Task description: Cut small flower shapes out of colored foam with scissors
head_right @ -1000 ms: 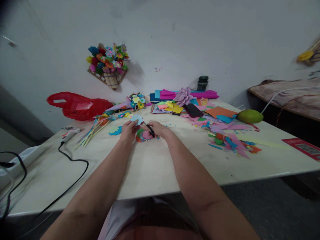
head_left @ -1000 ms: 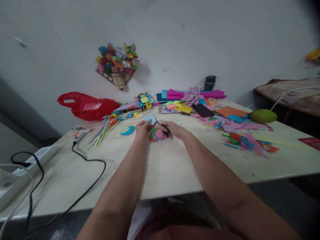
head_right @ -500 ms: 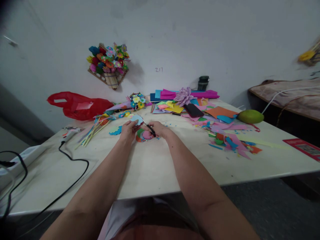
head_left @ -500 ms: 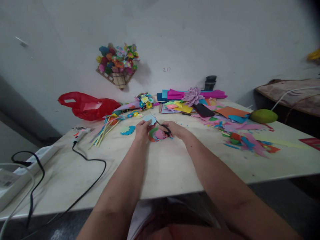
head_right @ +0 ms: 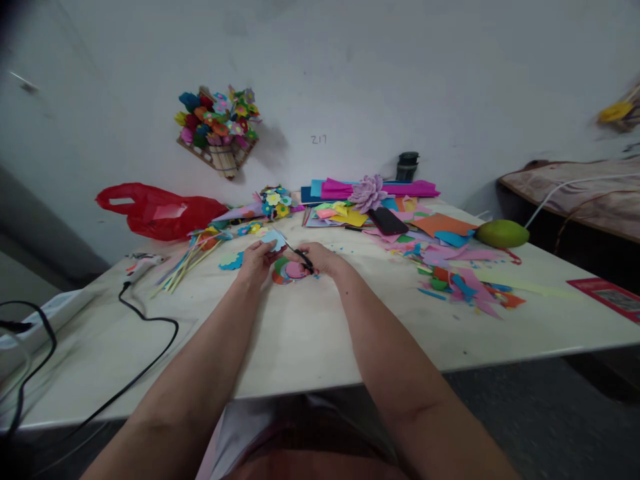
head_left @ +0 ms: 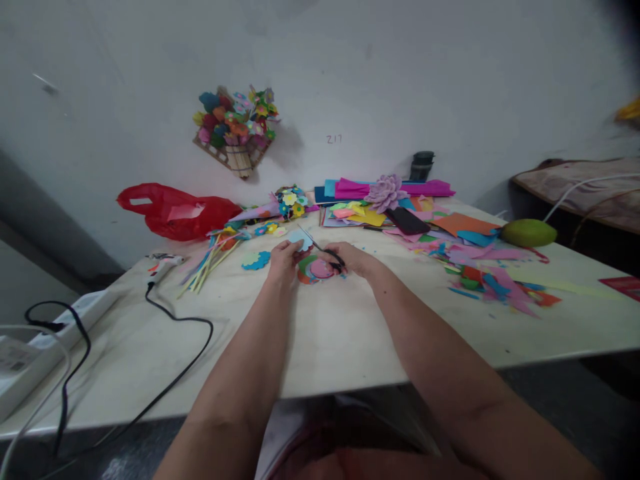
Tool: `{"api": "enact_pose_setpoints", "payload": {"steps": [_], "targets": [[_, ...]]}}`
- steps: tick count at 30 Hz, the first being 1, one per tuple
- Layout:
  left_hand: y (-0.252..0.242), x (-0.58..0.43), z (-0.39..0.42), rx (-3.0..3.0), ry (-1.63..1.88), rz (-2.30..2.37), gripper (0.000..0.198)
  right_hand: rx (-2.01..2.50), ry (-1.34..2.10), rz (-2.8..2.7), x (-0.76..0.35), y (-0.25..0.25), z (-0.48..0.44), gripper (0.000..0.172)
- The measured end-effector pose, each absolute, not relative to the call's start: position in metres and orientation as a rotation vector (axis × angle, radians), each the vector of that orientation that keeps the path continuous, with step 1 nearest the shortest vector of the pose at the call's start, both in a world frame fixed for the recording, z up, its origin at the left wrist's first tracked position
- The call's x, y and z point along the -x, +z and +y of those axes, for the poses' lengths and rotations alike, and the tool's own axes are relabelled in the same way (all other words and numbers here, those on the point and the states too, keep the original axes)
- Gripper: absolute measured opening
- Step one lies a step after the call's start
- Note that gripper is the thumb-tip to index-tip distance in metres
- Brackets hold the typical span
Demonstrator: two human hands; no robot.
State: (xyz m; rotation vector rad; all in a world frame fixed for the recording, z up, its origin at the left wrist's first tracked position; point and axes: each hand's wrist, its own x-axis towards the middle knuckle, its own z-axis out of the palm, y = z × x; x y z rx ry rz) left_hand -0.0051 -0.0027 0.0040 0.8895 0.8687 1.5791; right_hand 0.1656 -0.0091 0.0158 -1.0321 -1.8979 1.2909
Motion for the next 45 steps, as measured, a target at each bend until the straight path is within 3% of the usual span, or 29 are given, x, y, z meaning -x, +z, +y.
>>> {"api": "enact_pose_setpoints", "payload": {"steps": [29,45], "targets": [[0.004,0.010,-0.002,-0.925,1.519,0.858,0.015,1.018,1.326,-1.906,-0.168,0.023,-0.014,0.022],[0.005,0.007,-0.004,-0.882,1.515,0.863,0.017,1.017,1.338,-1.885,-0.168,0.020,-0.012,0.021]]}}
